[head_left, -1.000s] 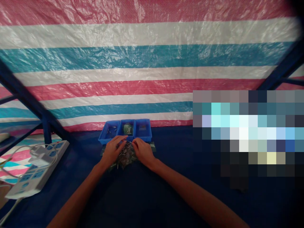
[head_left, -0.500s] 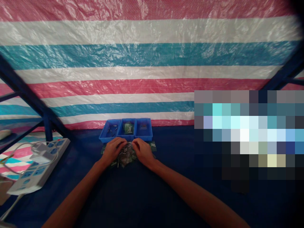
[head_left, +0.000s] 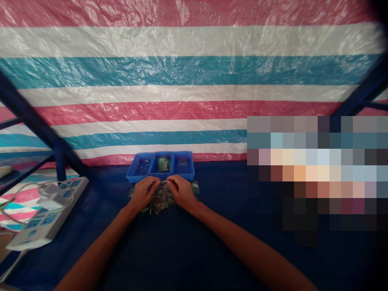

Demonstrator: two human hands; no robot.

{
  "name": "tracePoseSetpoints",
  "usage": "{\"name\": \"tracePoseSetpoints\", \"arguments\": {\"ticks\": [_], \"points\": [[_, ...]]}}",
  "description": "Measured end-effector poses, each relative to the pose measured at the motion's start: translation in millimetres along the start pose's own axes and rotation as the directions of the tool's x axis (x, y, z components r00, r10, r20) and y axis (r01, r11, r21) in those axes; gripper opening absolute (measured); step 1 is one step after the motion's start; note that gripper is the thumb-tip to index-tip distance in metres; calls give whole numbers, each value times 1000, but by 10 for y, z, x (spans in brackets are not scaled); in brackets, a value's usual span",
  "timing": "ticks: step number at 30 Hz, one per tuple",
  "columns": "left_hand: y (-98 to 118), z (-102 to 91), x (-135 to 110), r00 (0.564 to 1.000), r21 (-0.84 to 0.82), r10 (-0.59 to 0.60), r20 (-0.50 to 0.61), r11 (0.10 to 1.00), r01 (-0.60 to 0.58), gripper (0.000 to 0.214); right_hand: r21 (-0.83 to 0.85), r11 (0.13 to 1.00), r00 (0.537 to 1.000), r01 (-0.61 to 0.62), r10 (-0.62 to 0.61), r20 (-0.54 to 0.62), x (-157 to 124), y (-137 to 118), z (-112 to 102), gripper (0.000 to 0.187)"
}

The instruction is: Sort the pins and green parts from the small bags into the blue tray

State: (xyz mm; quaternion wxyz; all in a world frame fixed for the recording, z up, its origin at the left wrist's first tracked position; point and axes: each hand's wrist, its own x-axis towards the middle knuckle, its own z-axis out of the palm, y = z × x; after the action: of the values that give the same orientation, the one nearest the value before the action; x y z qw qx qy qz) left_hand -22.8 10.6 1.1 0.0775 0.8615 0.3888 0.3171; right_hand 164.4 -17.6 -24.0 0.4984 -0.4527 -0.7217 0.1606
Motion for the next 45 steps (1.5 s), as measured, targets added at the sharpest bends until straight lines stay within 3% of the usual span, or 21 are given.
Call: {"name": "tracePoseSetpoints", "arguments": {"ticks": [11,23,34,40,45], "points": [[-3,35,-11,1000,-14,-1,-19,1000,1,26,-29,1000,999,-9,10,31,-65,28,25,20],[56,49,-16,999,-5,-36,-16,999,36,25,54,998,999,-39,41,-31,-85,23,7,22],[188,35,-22,986,-114,-69,-149,992,52,23,76,997,999,-27,30,-45,-89,44,29,22],[287,-8,-6,986,-163,-69,-151,986,44,18,65,998,1000,-24,26,-17,-86,31,30,21],[293,-15,-22,980,-248,-167,-107,959,137,17,43,996,997,-72,73,-24,-80,25,17,26]]}}
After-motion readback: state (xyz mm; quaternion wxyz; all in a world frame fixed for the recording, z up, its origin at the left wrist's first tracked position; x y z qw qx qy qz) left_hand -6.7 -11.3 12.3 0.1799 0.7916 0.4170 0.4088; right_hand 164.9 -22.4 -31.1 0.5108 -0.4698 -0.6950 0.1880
